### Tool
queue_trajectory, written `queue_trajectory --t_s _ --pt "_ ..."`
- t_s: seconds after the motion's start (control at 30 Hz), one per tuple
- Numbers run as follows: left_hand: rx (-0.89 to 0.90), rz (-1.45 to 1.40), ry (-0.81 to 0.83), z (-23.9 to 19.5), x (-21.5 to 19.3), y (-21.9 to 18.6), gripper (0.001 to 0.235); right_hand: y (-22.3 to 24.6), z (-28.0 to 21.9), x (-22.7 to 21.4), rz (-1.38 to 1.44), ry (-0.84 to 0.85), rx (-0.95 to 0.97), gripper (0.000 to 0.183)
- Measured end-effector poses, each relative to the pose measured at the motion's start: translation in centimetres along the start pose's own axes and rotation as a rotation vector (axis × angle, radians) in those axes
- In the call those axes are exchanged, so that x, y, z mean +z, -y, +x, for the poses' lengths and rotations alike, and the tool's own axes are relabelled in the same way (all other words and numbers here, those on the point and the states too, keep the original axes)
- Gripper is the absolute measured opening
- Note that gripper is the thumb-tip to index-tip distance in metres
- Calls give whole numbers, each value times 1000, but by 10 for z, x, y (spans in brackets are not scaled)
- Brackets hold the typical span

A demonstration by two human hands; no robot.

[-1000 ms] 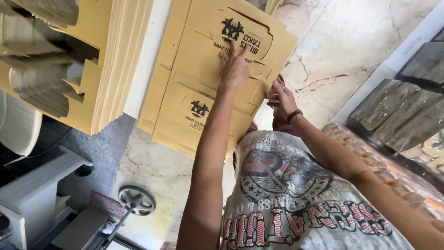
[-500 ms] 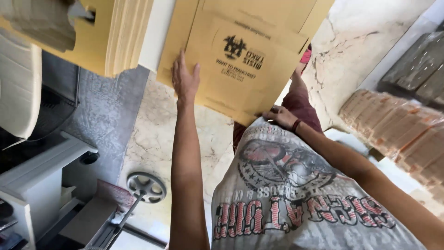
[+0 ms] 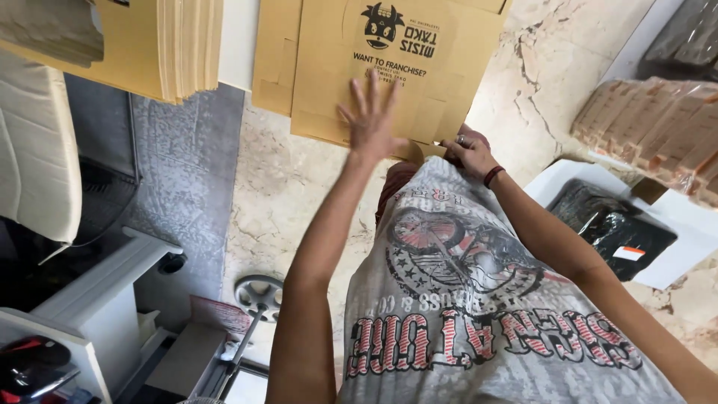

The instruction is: The person is manually folding flat cardboard sheets into boxes and stacking them in a factory setting.

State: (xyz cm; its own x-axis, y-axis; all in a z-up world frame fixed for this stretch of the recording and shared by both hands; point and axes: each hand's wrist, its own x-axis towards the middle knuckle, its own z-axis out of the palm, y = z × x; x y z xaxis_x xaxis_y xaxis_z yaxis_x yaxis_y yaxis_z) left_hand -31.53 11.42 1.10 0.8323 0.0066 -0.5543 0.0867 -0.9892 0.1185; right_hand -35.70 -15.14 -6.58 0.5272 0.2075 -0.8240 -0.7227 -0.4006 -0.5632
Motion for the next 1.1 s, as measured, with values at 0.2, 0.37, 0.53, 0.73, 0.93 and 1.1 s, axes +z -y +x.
queue_trajectory --t_s 0.2,0.37,0.53,0.73,0.93,1.1 --pt "-21 108 106 1 29 -30 148 27 -43 15 3 -51 -364 25" --pt "-16 101 33 15 57 -21 157 45 -61 16 -126 -115 -322 32" --pt "22 -51 208 10 21 -18 144 27 -44 2 502 224 175 9" --pt "-44 110 147 11 40 -30 158 38 -51 10 192 249 235 29" --pt "-95 103 77 17 56 -37 143 34 -64 -4 197 386 135 16" --pt "-96 46 195 7 18 -39 119 66 -76 -25 550 611 53 36"
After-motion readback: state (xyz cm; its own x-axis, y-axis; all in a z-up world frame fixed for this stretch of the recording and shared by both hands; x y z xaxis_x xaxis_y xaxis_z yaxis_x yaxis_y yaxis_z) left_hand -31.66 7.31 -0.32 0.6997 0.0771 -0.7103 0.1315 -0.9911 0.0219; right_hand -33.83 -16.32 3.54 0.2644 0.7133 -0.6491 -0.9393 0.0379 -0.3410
